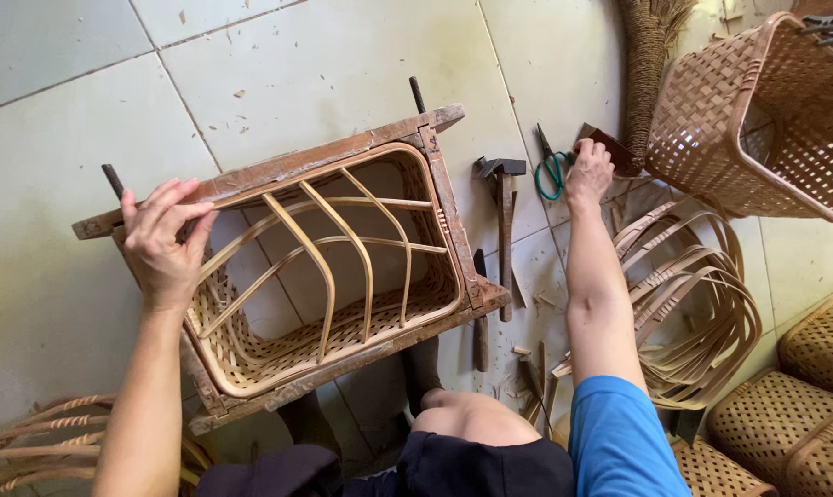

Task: The person inserts and secures bamboo strips into a rectangular basket frame using a hammer. They bend and fit each strip into place, then tap it to secure it. The person works on one basket frame and then moves to another.

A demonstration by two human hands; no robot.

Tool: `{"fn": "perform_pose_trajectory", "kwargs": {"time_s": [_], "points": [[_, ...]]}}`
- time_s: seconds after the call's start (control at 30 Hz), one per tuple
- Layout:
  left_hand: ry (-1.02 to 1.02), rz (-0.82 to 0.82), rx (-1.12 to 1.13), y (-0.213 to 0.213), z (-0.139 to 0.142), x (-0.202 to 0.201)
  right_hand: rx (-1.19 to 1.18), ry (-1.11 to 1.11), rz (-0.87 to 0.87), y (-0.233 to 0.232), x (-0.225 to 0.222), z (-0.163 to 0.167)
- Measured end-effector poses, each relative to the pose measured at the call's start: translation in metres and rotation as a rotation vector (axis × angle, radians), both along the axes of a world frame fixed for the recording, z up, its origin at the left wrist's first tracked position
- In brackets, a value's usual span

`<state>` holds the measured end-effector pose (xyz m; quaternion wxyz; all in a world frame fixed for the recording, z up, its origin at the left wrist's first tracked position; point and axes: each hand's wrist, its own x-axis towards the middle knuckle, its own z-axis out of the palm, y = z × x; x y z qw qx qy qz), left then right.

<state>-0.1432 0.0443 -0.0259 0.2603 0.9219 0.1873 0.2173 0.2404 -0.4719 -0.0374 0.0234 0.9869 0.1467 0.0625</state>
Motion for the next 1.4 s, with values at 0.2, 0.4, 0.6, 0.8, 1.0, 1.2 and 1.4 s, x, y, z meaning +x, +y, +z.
{"fn": "perform_pose_trajectory", "kwargs": {"time_s": [0.2, 0.4, 0.6, 0.8, 1.0, 1.2, 1.4], "points": [[-0.008, -0.014, -0.027, -0.004, 0.017, 0.003, 0.019, 0.036, -0.016, -0.022, -0.008, -0.003], [-0.053, -0.047, 0.043, -0.009, 0.043, 0.019, 0.651, 0.065, 0.200, 0.016, 0.008, 0.059], [-0.110, -0.085, 0.039, 0.001, 0.047, 0.027, 0.622, 0.225, 0.598, 0.152, -0.062, 0.177], [-0.168, -0.033, 0.097, 0.005, 0.017, 0.046, 1.059, 0.745, 0.433, 0.312, -0.193, 0.163], [-0.178, -0.019, 0.158, 0.005, 0.009, 0.048, 1.055, 0.793, 0.423, 0.364, -0.245, 0.083], [-0.167, -0.023, 0.134, 0.003, 0.015, 0.049, 1.039, 0.841, 0.379, 0.370, -0.246, 0.068], [-0.148, -0.008, 0.173, 0.002, 0.016, 0.052, 0.876, 0.803, 0.518, 0.373, -0.237, 0.046]]}}
